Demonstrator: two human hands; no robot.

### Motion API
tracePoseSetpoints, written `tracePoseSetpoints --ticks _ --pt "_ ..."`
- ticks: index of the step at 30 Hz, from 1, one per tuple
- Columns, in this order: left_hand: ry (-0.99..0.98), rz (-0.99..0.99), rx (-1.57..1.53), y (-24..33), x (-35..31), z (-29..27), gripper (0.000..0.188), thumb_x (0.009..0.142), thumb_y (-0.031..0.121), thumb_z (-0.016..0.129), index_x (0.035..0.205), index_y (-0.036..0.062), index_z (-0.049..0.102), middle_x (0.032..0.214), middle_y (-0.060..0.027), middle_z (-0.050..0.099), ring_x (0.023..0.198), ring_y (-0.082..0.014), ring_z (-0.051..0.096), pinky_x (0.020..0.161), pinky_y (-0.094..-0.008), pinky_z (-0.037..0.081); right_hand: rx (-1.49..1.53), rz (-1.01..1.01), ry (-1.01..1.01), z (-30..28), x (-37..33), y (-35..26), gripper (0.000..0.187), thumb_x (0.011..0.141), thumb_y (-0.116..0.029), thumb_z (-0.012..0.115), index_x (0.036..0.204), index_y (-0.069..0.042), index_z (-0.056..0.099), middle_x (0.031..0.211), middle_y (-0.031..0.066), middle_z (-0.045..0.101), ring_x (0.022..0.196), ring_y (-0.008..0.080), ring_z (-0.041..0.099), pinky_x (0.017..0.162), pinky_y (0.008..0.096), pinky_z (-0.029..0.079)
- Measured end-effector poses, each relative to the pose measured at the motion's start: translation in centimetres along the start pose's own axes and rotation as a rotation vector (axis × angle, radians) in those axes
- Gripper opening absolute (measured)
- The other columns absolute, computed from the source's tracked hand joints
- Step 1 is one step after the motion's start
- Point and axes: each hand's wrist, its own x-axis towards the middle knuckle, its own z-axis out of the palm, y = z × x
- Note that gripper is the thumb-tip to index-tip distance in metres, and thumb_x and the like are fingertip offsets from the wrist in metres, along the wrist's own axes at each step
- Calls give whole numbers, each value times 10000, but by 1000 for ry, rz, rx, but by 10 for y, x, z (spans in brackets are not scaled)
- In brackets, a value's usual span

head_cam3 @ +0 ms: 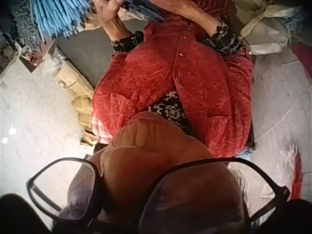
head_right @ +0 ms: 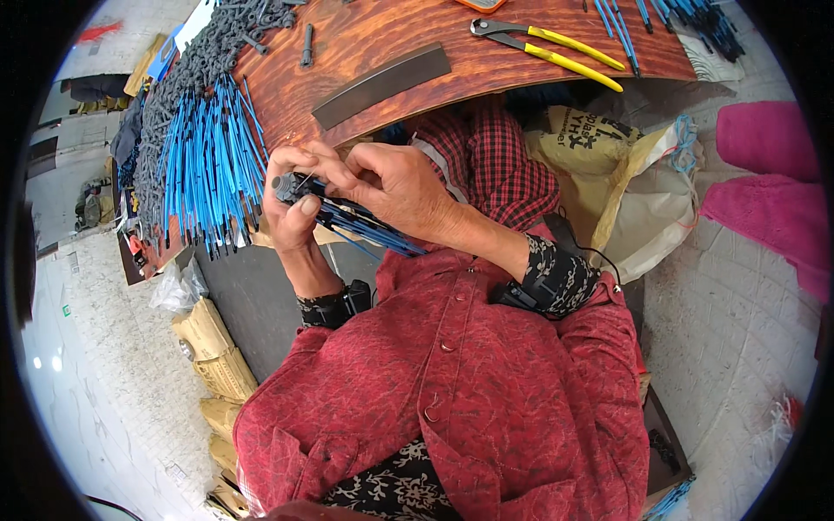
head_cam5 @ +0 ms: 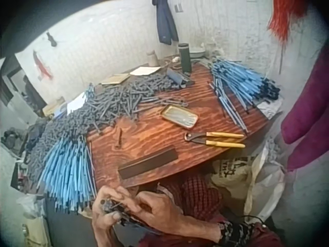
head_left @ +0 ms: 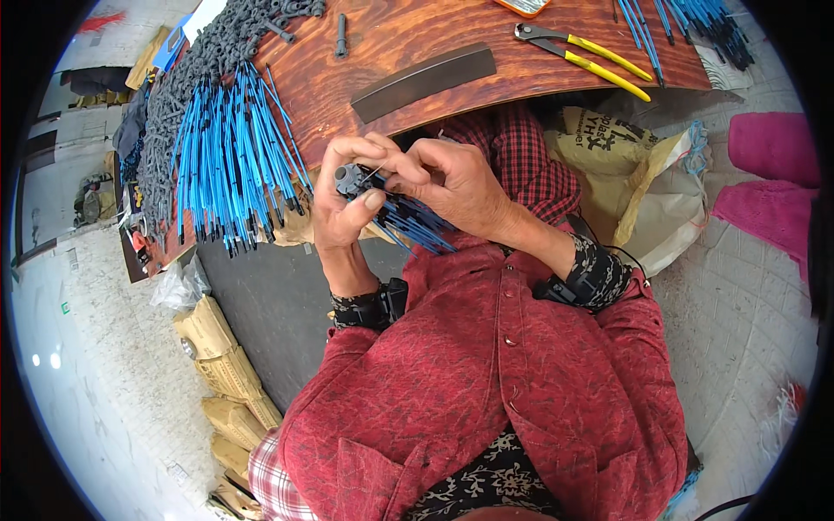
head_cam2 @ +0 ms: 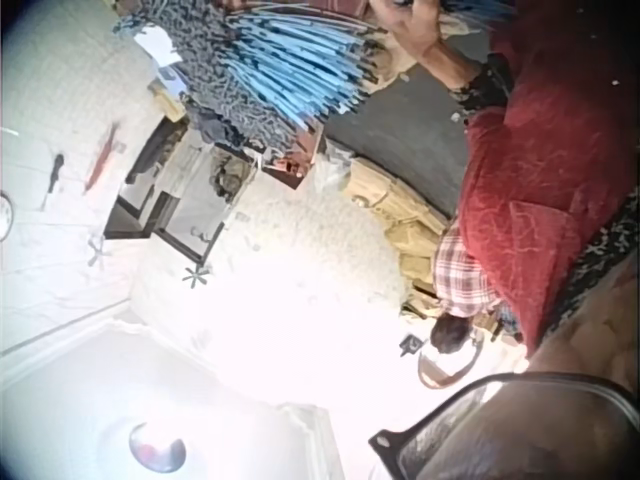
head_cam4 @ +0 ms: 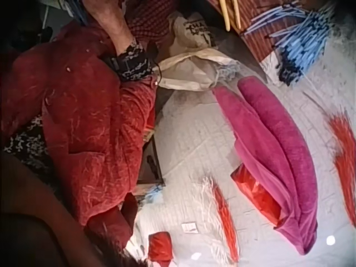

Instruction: Wrapping bundles of blue wires with black tape and trimming them using pliers.

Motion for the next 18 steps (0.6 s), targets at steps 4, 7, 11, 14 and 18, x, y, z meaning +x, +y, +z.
tracePoseSetpoints --ticks 4,7,11,14,18 --pt "-115 51 4 -5 1 -7 543 883 236 736 1275 -14 455 977 -211 692 995 -243 621 905 -380 498 115 -26 55 1 -3 3 246 898 -208 767 866 1 642 759 125 678 653 228 676 583 353 508" --pt "-133 38 -24 -5 3 -2 614 886 239 734 1338 -38 425 972 -198 693 972 -232 620 865 -369 497 82 -23 38 -3 -3 2 237 898 -201 763 868 1 643 765 135 675 673 242 686 593 354 515" --pt "-38 34 3 -7 9 7 744 815 284 767 1407 -20 434 859 -173 665 857 -224 593 729 -314 468 -10 -93 31 -11 -4 3 193 878 -171 759 873 -12 649 798 129 665 700 278 677 605 371 520" --pt "-14 -17 -5 -2 8 4 829 796 322 788 1436 -49 414 880 -177 670 860 -215 617 765 -305 478 -130 -112 5 -30 -4 2 145 861 -141 751 886 -30 660 827 112 656 708 294 667 618 385 521" --pt "-7 -39 46 -5 3 -11 910 790 325 803 1493 -58 371 966 -193 683 908 -217 641 810 -294 480 -247 -132 95 -69 7 -16 96 876 -24 720 965 -11 687 913 71 657 761 150 656 661 279 536"
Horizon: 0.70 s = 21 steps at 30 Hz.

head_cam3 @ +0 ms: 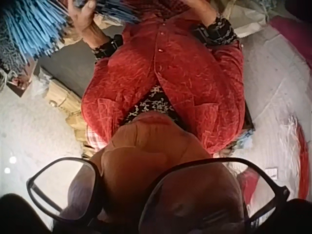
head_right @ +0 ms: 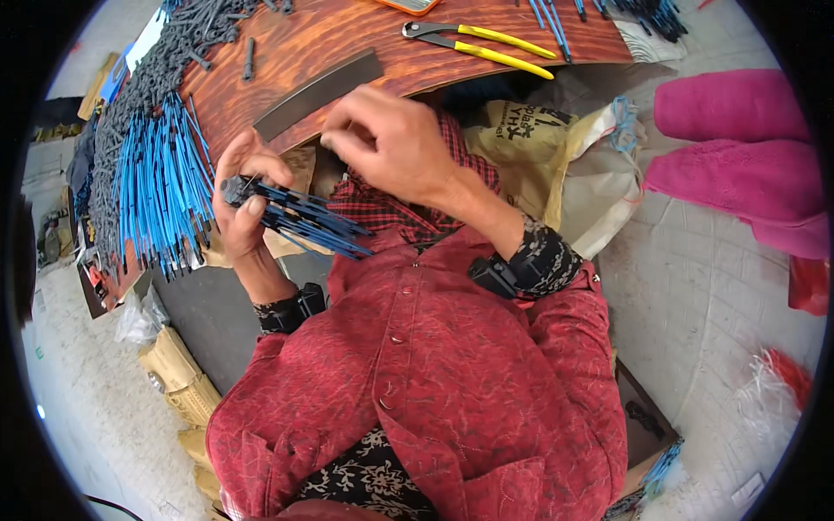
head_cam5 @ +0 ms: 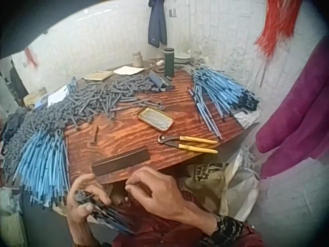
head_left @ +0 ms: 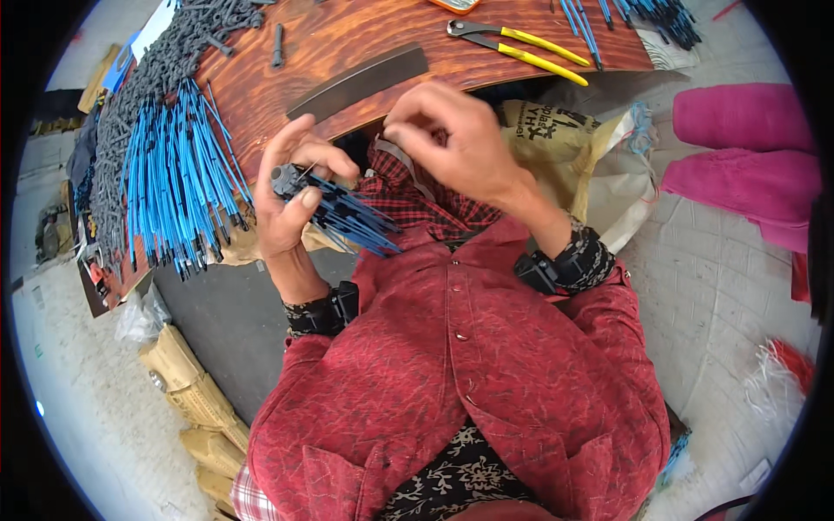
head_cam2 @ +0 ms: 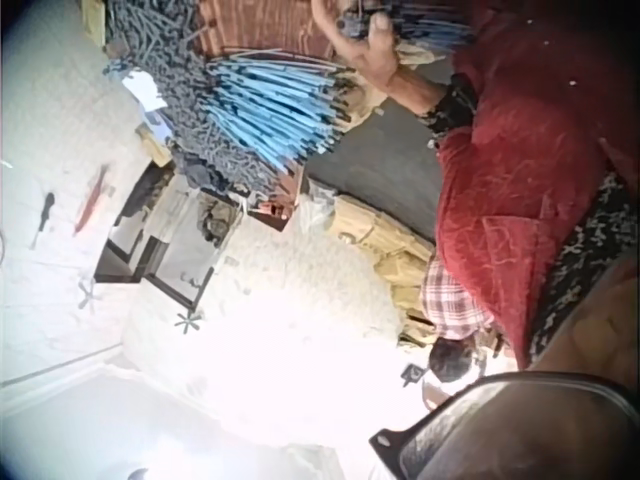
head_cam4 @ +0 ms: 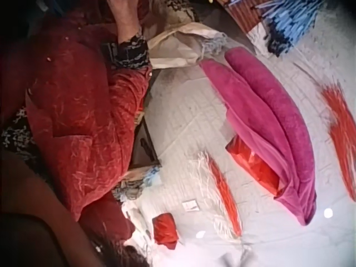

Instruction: Wrapping bundles of blue wires with black tape and trimming them using pliers.

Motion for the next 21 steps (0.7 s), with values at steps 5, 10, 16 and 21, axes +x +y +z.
tracePoseSetpoints --ticks 5,10,16,21 --pt "-123 12 -91 1 10 10 862 875 263 747 1528 -85 305 1102 -247 657 997 -246 638 858 -336 491 -70 -262 61 -1 14 -20 165 849 -86 729 1010 -119 729 853 48 635 692 190 669 592 322 535" --pt "-28 -11 -59 6 5 16 837 850 236 735 1513 -101 350 1159 -163 652 1057 -200 613 909 -318 454 -141 -331 -18 14 17 -25 208 857 -136 737 1061 -174 751 851 16 621 678 191 663 558 333 521" --pt "-77 -5 5 8 6 14 837 830 236 742 1502 -104 376 1060 -90 617 960 -159 577 902 -306 449 -118 -356 -30 16 19 -29 161 842 -150 756 1002 -162 748 863 9 632 670 180 665 555 329 519" --pt "-124 23 0 4 11 16 803 836 224 718 1493 -104 392 924 -46 542 875 -143 516 838 -299 415 -147 -387 -19 2 23 -26 161 844 -144 739 1005 -153 726 878 20 635 683 217 665 571 346 526"
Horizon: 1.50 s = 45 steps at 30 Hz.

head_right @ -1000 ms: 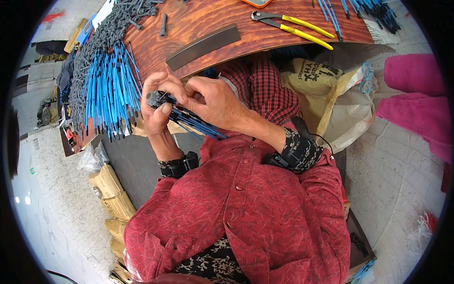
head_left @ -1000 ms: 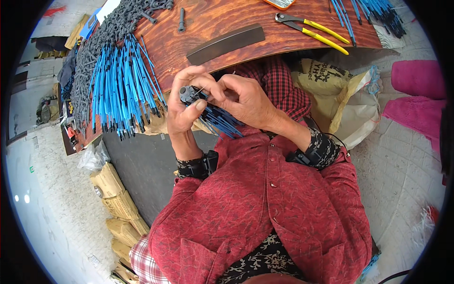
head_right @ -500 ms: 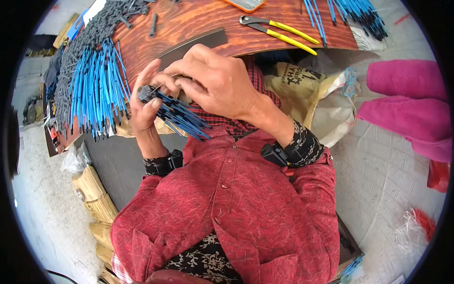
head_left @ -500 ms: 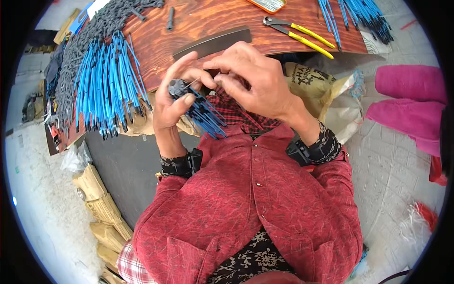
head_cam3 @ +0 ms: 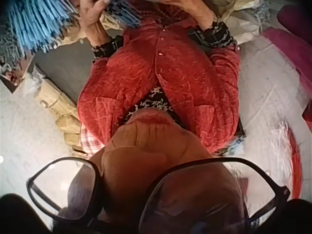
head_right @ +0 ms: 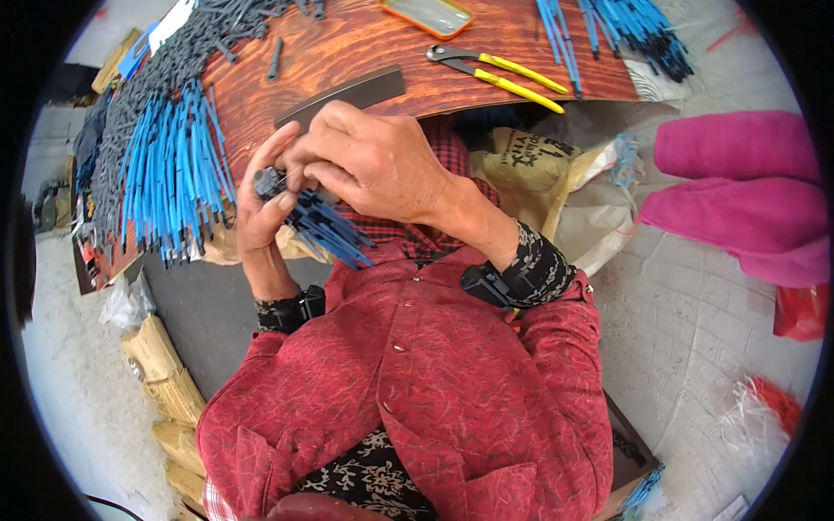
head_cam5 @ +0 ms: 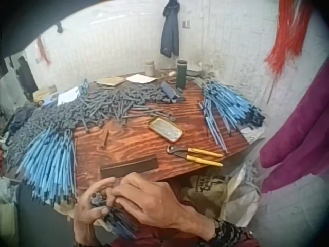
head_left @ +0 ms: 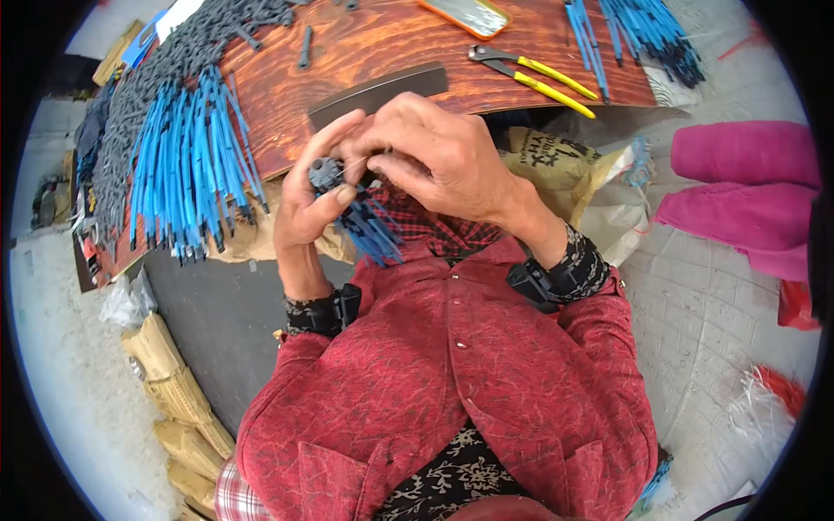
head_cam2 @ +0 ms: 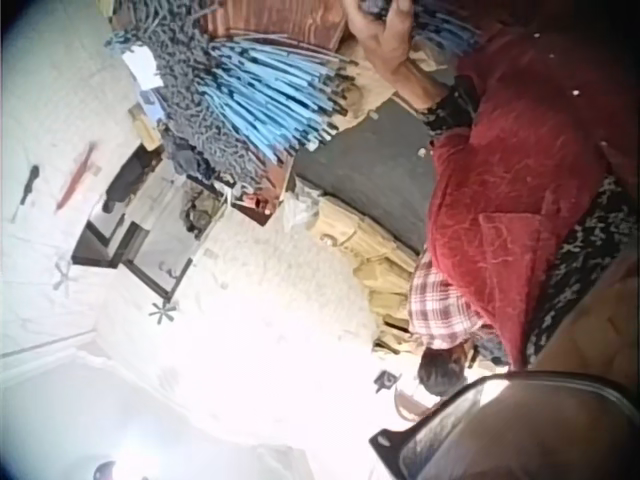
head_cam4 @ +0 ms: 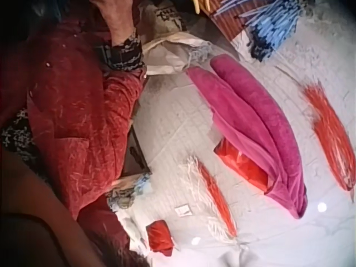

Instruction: Wrapping bundles of blue wires with black tape and trimming them using pliers.

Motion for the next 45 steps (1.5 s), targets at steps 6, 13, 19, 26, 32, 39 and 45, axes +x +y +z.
tracePoseSetpoints --ticks 6,13,19,26,32,39,45 --pt "-21 64 -35 -8 -1 3 827 830 284 717 1486 -106 399 823 -10 469 793 -158 460 727 -315 372 -688 133 -42 -88 -26 89 323 879 -259 728 1106 -51 629 1080 136 625 1018 353 615 876 457 505" --pt "-106 49 -19 -4 3 2 777 835 179 698 1501 -87 397 968 -51 551 905 -137 512 831 -291 426 -879 194 -283 -128 -59 126 313 865 -322 762 1055 -94 665 1070 75 636 1018 301 620 829 439 514" --pt "-86 45 -27 -1 3 3 770 830 203 693 1498 -71 422 1147 -88 536 925 -143 512 852 -289 433 -328 828 -374 -136 -51 123 303 935 -340 655 1008 -45 660 958 79 664 798 186 657 695 348 524" --pt "-90 58 55 1 7 5 806 829 254 684 1510 -74 406 1239 -115 518 921 -145 519 888 -312 437 670 1050 -729 -95 -24 7 452 975 -446 664 1078 -6 666 940 51 703 822 121 686 720 267 539" --pt "-105 81 164 4 5 0 794 840 259 673 1515 -63 406 1275 -131 520 948 -163 540 949 -332 437 696 1029 -980 -89 -9 -6 504 982 -480 650 1091 9 707 930 45 724 831 92 657 715 249 517" --pt "-131 32 134 9 -2 -2 829 855 370 720 1491 -77 431 1291 -142 531 1191 -224 548 1035 -359 421 585 1019 -1095 -84 5 -13 475 976 -503 655 1075 -45 734 806 -12 647 719 77 563 638 242 457" --pt "-206 47 47 3 -1 -2 688 868 235 672 1478 -16 476 1268 -115 559 1183 -218 535 1053 -369 402 685 1000 -1149 -89 14 -8 481 990 -486 647 1092 -25 736 884 5 688 789 75 600 681 238 480"
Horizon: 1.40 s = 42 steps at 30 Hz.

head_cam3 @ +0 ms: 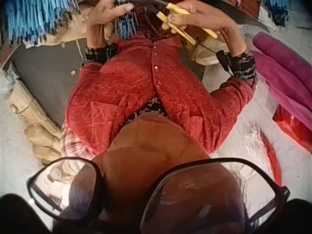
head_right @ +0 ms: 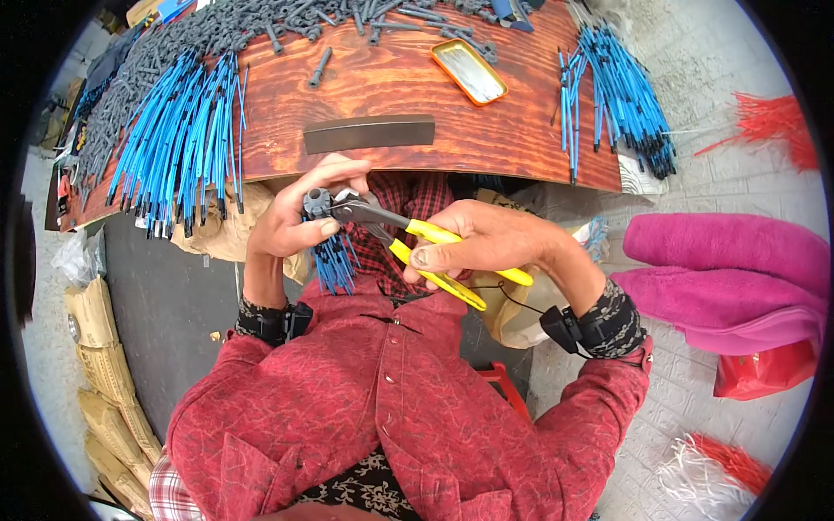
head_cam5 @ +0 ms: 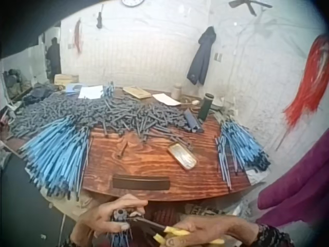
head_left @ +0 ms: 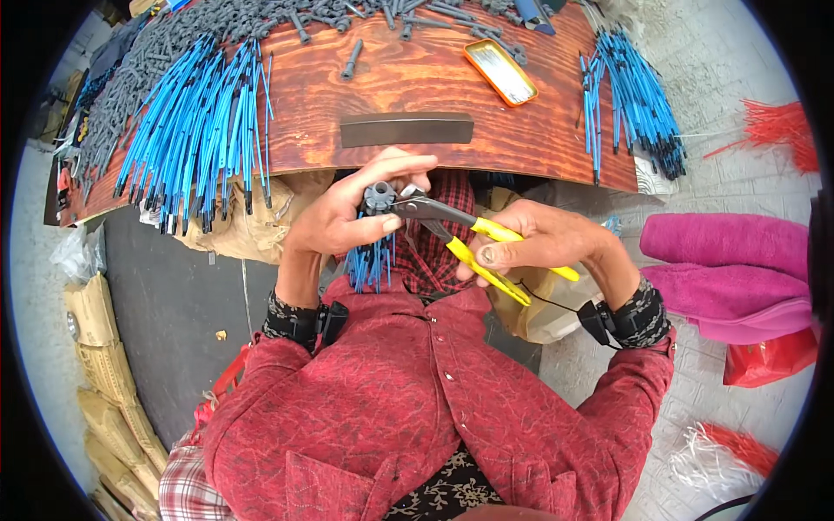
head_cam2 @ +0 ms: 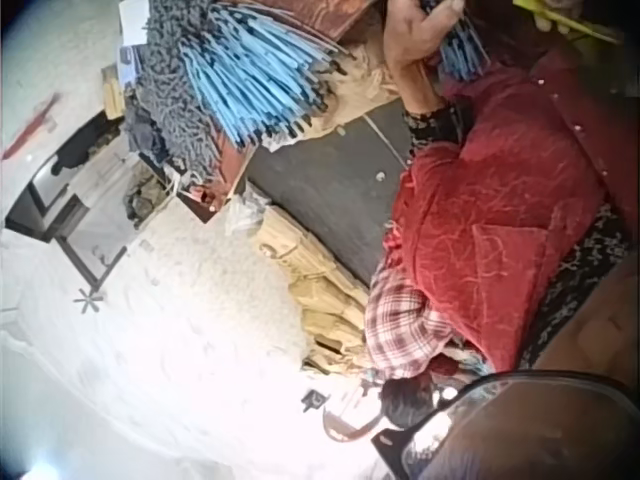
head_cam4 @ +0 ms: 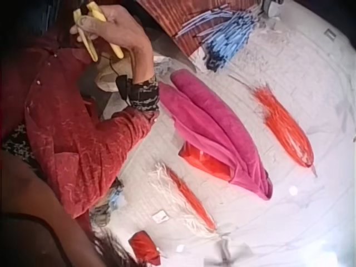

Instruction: Wrapping bundles of blue wires with black tape and trimming them using pliers.

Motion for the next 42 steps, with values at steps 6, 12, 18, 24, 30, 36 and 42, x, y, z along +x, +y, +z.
tracePoseSetpoints --ticks 6,12,18,24,30,36,42 --pt "-7 22 39 -1 -3 -6 633 846 217 658 1418 -22 533 1292 -145 583 1229 -252 542 1094 -395 382 108 133 -32 -6 1 -16 465 995 -445 655 1124 -5 732 948 55 734 821 87 644 733 243 517" --pt "0 24 93 0 0 -5 686 871 350 693 1401 -53 531 1212 -143 592 1141 -235 568 992 -386 432 122 104 -50 -3 2 -17 459 1006 -455 633 1090 -16 735 963 55 743 845 101 672 736 246 527" --pt "9 9 107 -4 -1 -5 678 868 349 694 1393 -52 540 1188 -138 599 1119 -240 571 995 -390 429 57 204 -7 -5 -3 -31 445 1009 -455 626 938 -30 737 842 59 730 753 128 691 673 264 533" --pt "31 46 40 -10 -3 -10 596 860 253 677 1384 -9 566 1276 -145 606 1211 -262 562 1074 -398 406 -84 -62 152 13 10 -5 379 1010 -376 628 912 -22 719 797 26 717 687 110 673 622 271 526" --pt "58 86 -17 -13 -5 -14 563 900 298 692 1335 -44 582 1174 -139 616 1085 -216 600 955 -359 465 -144 -391 307 41 50 46 271 997 -251 645 917 5 680 756 56 696 668 137 663 615 308 528" --pt "163 54 -67 -13 -3 -11 508 853 357 742 1156 -35 629 1051 -152 597 980 -239 586 867 -384 467 -364 -617 527 46 78 66 269 969 -242 670 868 5 635 655 118 569 567 253 586 547 402 448" --pt "73 139 -32 -18 1 -19 457 910 255 687 1259 -28 601 1137 -148 607 1042 -234 595 921 -379 471 -418 -548 488 32 61 50 293 961 -271 676 850 -5 622 676 148 559 600 315 576 572 433 437"
